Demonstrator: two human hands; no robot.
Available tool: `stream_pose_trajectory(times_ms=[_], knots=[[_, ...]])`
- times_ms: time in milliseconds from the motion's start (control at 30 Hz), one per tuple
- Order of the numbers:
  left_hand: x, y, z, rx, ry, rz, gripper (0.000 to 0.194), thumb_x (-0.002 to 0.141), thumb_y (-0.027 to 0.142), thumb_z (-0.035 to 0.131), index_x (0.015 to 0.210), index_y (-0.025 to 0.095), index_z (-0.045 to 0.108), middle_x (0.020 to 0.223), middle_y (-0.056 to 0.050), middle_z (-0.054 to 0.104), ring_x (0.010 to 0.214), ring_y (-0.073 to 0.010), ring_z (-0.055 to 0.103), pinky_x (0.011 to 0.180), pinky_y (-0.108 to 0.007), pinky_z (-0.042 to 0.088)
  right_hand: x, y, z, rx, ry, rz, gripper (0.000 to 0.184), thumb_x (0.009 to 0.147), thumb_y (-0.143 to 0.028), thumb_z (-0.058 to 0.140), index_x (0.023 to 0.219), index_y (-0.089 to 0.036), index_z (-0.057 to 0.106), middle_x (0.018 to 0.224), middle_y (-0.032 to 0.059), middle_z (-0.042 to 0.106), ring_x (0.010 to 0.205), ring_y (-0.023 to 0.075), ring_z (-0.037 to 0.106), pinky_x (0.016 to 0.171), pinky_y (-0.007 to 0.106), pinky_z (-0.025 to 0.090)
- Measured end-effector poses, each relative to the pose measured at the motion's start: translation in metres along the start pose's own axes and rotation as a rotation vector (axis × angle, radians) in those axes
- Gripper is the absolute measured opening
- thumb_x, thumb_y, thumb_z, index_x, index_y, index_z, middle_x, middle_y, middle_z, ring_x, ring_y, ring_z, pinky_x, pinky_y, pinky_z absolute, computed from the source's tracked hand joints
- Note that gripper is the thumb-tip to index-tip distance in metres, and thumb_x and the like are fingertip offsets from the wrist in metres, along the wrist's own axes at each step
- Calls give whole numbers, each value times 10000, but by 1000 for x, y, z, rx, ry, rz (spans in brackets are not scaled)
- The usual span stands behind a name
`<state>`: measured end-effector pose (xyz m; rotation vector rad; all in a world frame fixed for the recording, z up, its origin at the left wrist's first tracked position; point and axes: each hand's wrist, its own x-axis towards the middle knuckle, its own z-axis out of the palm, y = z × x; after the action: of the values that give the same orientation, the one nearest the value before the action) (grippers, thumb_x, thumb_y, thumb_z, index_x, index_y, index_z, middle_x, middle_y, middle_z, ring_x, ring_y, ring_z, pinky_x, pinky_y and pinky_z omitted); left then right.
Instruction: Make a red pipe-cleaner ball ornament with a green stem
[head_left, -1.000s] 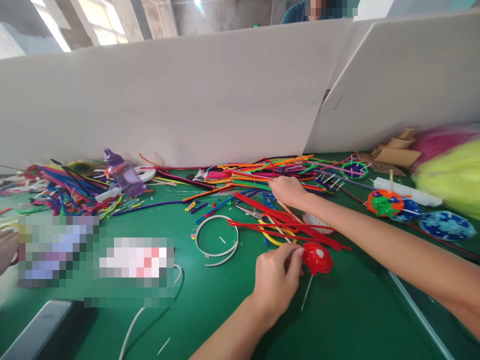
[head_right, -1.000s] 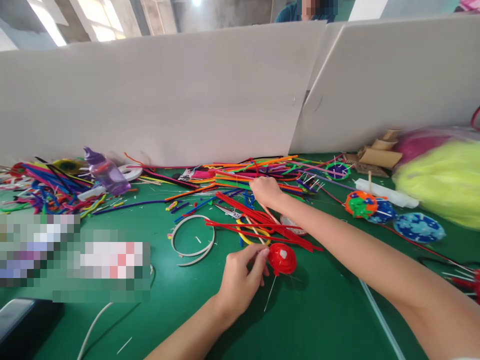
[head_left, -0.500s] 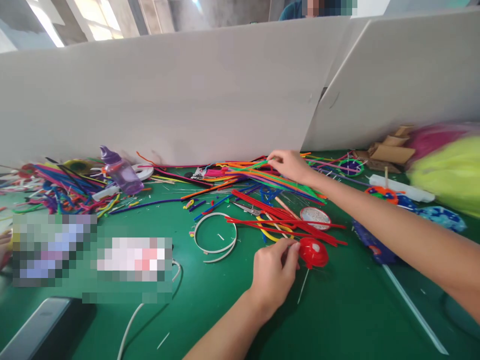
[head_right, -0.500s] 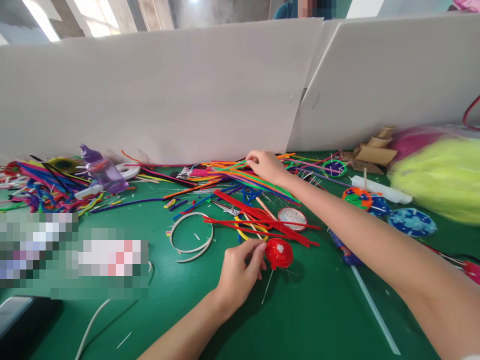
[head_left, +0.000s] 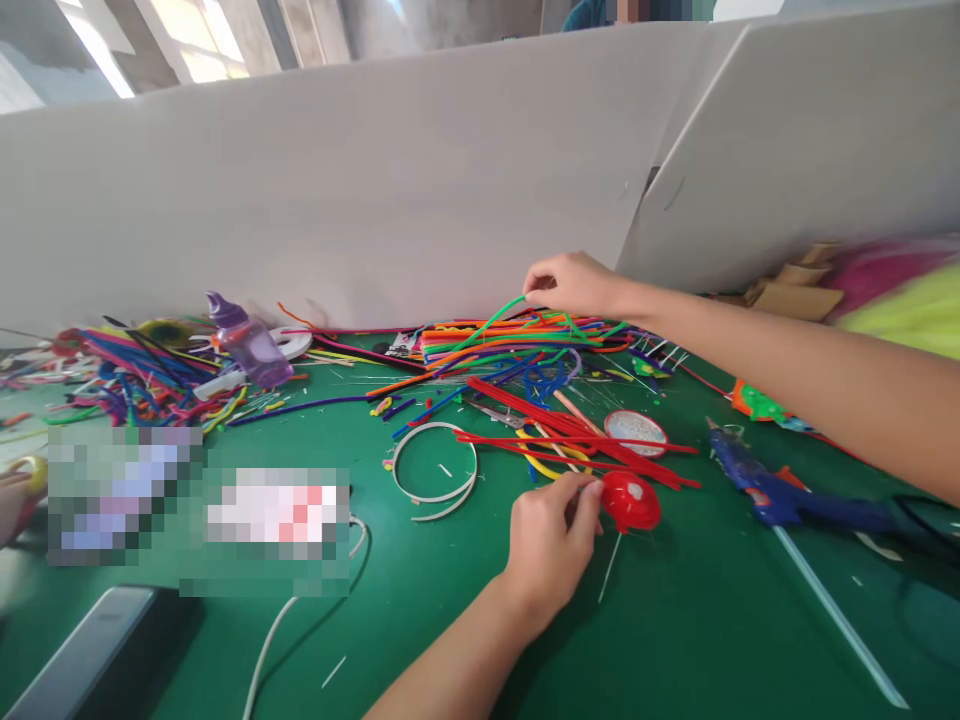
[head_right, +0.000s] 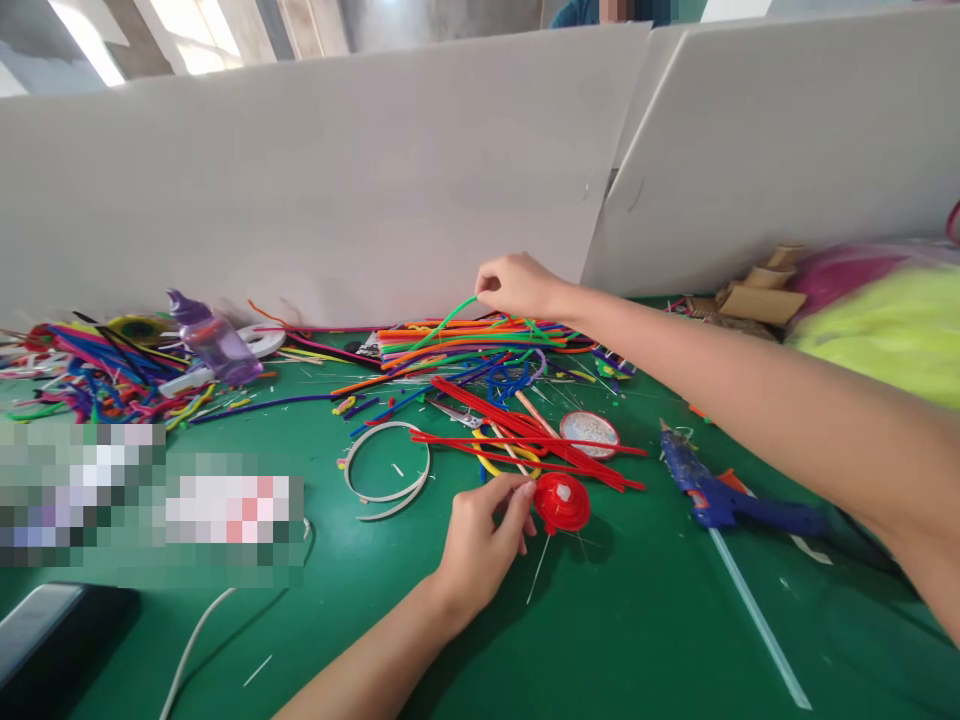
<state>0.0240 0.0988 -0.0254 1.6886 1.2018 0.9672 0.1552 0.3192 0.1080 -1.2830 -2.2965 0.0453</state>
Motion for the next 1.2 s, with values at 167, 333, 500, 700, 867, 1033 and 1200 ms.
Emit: stream_pose_trajectory(times_ms=[167, 333, 500, 700, 867, 1033, 1200], knots=[[-1, 1, 0, -4, 0, -2, 302, 940, 349, 413, 912, 190, 668, 585, 13, 627, 464, -93, 529, 512, -197, 415, 3, -8, -3, -121, -183, -82, 210, 761, -154, 533, 831, -167, 730, 774, 46, 702, 720, 171, 614, 689, 292, 454], [-1, 0, 0, -2, -3, 4, 320, 944, 366, 401, 918, 192, 669, 594, 7, 639, 469, -97, 537, 506, -201, 420, 2, -13, -6, -146, -73, -190, 307, 809, -138, 466, 932, -178, 745, 914, 46, 683, 826, 176, 596, 794, 306, 436], [-1, 0, 0, 7, -8, 7, 315, 944, 354, 403, 913, 192, 672, 596, 6, 644, 468, -96, 539, 507, -199, 422, 1, -7, -9, -140, 91, -116, 348, 841, -116, 438, 990, -181, 746, 950, 54, 677, 865, 179, 591, 845, 332, 424], [-1, -1, -1, 12, -6, 3, 324, 947, 364, 399, 923, 193, 673, 597, 8, 643, 478, -98, 548, 514, -199, 423, 1, -8, -11, -186, -86, -200, 298, 825, -86, 497, 955, -178, 748, 941, 30, 704, 942, 201, 608, 909, 368, 421], [0, -1, 0, 16, -6, -6, 328, 945, 370, 400, 929, 191, 674, 596, 9, 646, 473, -98, 553, 518, -196, 425, -2, -21, -45, -85, 236, -100, 345, 930, -161, 391, 962, -78, 725, 951, 83, 707, 951, 190, 614, 896, 343, 417], [0, -2, 1, -17, -23, -7, 351, 948, 403, 393, 952, 196, 675, 602, 15, 644, 454, -93, 542, 511, -196, 425, -52, -41, -66, 84, 138, 79, 306, 938, -254, 448, 981, -94, 704, 768, 59, 700, 601, 109, 578, 624, 265, 449], [2, -3, 3, -64, -38, -1, 366, 936, 419, 412, 1027, 184, 678, 603, 17, 642, 432, -90, 541, 490, -195, 426, -155, -57, -34, 21, -74, 100, 225, 884, -232, 511, 927, -227, 732, 872, 16, 744, 731, 165, 680, 668, 289, 529]])
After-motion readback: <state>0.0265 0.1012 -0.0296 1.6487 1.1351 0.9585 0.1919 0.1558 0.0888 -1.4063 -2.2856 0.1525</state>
